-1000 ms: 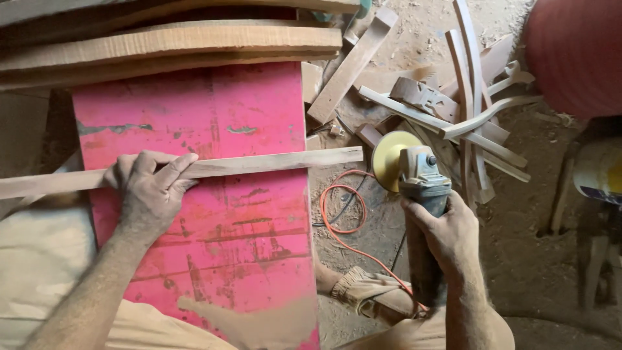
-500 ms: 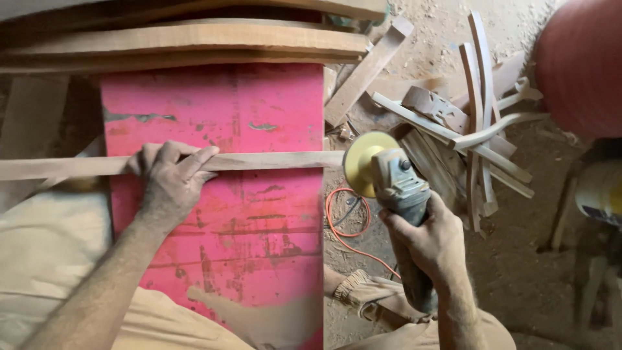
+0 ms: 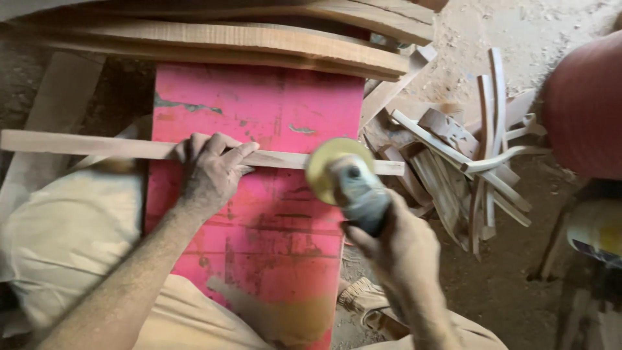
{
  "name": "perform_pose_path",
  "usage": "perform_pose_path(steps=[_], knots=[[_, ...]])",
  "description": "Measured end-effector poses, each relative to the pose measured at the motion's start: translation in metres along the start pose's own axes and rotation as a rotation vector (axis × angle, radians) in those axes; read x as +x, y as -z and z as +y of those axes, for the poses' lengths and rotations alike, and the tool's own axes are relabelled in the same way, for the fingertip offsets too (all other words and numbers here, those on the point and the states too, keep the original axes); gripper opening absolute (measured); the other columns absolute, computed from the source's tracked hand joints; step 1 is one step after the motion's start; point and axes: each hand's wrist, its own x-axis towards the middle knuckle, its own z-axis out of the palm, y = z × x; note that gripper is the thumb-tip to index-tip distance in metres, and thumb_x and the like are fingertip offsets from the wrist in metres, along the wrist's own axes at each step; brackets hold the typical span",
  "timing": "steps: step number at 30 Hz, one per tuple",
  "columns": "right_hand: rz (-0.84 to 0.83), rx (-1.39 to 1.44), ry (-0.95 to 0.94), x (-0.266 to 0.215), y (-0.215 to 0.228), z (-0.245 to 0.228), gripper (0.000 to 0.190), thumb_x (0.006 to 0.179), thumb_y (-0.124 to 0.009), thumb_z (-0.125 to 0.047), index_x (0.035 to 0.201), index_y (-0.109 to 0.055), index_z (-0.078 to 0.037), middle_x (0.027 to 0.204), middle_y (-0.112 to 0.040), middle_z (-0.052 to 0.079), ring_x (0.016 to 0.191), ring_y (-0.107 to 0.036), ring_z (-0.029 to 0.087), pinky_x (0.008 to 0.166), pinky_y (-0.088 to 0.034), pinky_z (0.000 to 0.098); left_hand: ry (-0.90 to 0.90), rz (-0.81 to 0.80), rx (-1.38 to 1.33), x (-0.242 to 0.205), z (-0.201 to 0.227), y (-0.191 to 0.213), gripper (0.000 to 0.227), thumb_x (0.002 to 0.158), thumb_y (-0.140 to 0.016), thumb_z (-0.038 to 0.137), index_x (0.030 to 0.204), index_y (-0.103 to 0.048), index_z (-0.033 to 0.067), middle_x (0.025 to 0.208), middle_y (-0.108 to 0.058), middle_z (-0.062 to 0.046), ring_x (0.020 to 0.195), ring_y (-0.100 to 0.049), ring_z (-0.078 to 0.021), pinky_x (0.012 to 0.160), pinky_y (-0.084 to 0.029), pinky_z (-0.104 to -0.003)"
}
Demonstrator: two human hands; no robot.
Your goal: Sanding and shaping curved wooden chair components using a handheld angle grinder with a sanding disc.
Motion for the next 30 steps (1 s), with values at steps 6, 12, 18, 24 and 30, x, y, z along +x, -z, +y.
perform_pose_path(steps=[6, 12, 18, 24, 30], knots=[[-0.125, -0.015, 0.037, -0.002, 0.000, -0.008, 0.090, 0.065, -0.087, -0.053, 0.141, -0.057, -0.015, 0.092, -0.076, 0.016, 0.082, -0.075, 0.031, 0.075, -0.059, 0.0438, 0.024, 0.018, 0.011, 0.000, -0.002, -0.004, 0.043, 0.079, -0.084, 0.026, 0.122, -0.077, 0.0295, 0.107, -0.061, 0.005, 0.107, -0.048, -0.0272, 0.097, -0.033, -0.055], [-0.031, 0.189, -0.193, 0.002, 0.009, 0.049, 0.060, 0.070, -0.082, -0.041, 0.118, -0.068, -0.008, 0.093, -0.079, 0.016, 0.086, -0.080, 0.025, 0.080, -0.060, 0.0392, 0.000, 0.020, 0.037, -0.004, -0.004, -0.007, 0.042, 0.083, -0.083, 0.025, 0.124, -0.078, 0.0300, 0.110, -0.062, 0.006, 0.109, -0.048, -0.0268, 0.097, -0.032, -0.054], [0.018, 0.283, -0.218, 0.017, 0.010, 0.113, 0.053, 0.073, -0.081, -0.037, 0.114, -0.068, -0.006, 0.098, -0.078, 0.013, 0.085, -0.075, 0.022, 0.077, -0.059, 0.0378, 0.003, 0.004, 0.052, -0.003, -0.004, -0.005, 0.041, 0.083, -0.083, 0.022, 0.123, -0.077, 0.0303, 0.109, -0.062, 0.006, 0.109, -0.048, -0.0267, 0.098, -0.032, -0.054], [0.062, 0.538, -0.399, 0.025, 0.006, 0.143, 0.043, 0.081, -0.081, -0.032, 0.112, -0.072, -0.003, 0.095, -0.076, 0.013, 0.079, -0.069, 0.019, 0.071, -0.057, 0.0369, 0.018, -0.010, 0.064, -0.002, -0.002, -0.002, 0.045, 0.081, -0.083, 0.022, 0.125, -0.076, 0.0318, 0.112, -0.062, 0.006, 0.110, -0.048, -0.0267, 0.098, -0.033, -0.054], [0.079, 0.644, -0.327, 0.019, -0.001, 0.144, 0.042, 0.081, -0.081, -0.030, 0.113, -0.073, -0.004, 0.094, -0.075, 0.008, 0.079, -0.067, 0.014, 0.071, -0.055, 0.0330, 0.003, -0.264, 0.446, 0.008, -0.030, 0.078, 0.078, 0.066, -0.080, 0.049, 0.140, -0.064, 0.0301, 0.130, -0.060, -0.005, 0.116, -0.056, -0.0323, 0.099, -0.029, -0.059]])
